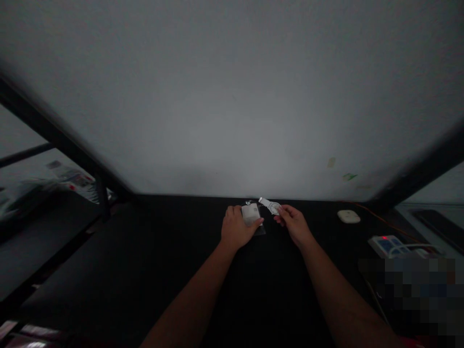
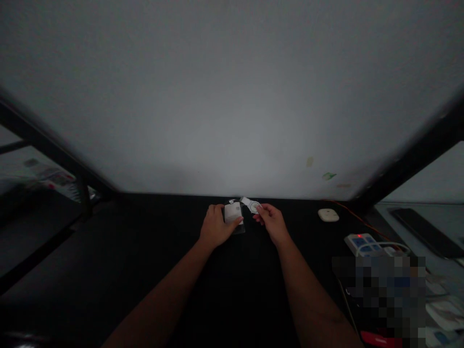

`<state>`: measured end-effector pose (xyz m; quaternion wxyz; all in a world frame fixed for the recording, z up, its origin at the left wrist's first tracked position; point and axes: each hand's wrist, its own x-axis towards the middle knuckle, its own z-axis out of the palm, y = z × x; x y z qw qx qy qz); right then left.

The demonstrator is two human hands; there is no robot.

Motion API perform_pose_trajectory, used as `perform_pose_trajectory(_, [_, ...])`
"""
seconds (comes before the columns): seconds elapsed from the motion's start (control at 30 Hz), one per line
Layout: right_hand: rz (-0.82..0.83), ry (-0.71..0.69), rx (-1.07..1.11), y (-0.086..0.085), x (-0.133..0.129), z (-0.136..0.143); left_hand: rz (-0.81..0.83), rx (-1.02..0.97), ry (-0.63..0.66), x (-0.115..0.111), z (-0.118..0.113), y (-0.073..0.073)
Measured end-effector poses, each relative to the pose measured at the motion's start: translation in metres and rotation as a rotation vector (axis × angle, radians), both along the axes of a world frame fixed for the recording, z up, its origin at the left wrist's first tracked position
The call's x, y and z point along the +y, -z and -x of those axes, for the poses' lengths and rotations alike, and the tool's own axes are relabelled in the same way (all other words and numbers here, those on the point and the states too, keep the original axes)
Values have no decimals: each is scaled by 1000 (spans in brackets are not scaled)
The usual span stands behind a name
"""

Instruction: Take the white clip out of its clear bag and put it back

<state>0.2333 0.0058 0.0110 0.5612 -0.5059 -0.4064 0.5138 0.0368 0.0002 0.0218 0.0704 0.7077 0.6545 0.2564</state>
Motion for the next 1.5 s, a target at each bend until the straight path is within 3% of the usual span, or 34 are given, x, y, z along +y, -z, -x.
perform_pose_trajectory(0.3, [-24, 126, 295, 2, 5, -4, 116, 119, 167, -4, -1, -5])
perform_pose_trajectory(0.53, [-63, 154, 273, 5, 8, -8, 62, -3, 342, -1, 11, 1])
perform_pose_trajectory(0.67, [-58, 150, 265, 6, 7, -9, 62, -97, 427, 1, 17, -3])
perform_pose_trajectory(0.87, [-61, 180, 356, 7, 9, -12, 87, -397, 358, 4, 24, -7])
perform_pose_trajectory(1.03, [-43, 193, 352, 7, 10, -13, 285, -883, 295, 11, 32, -3])
perform_pose_trajectory(1.13, [-40, 170, 296, 6, 9, -11, 364, -1048, 282, 13, 36, -2])
perform_pose_trajectory(1.5, [-40, 47, 275, 0, 2, -15, 409, -1082, 242, 14, 34, -3])
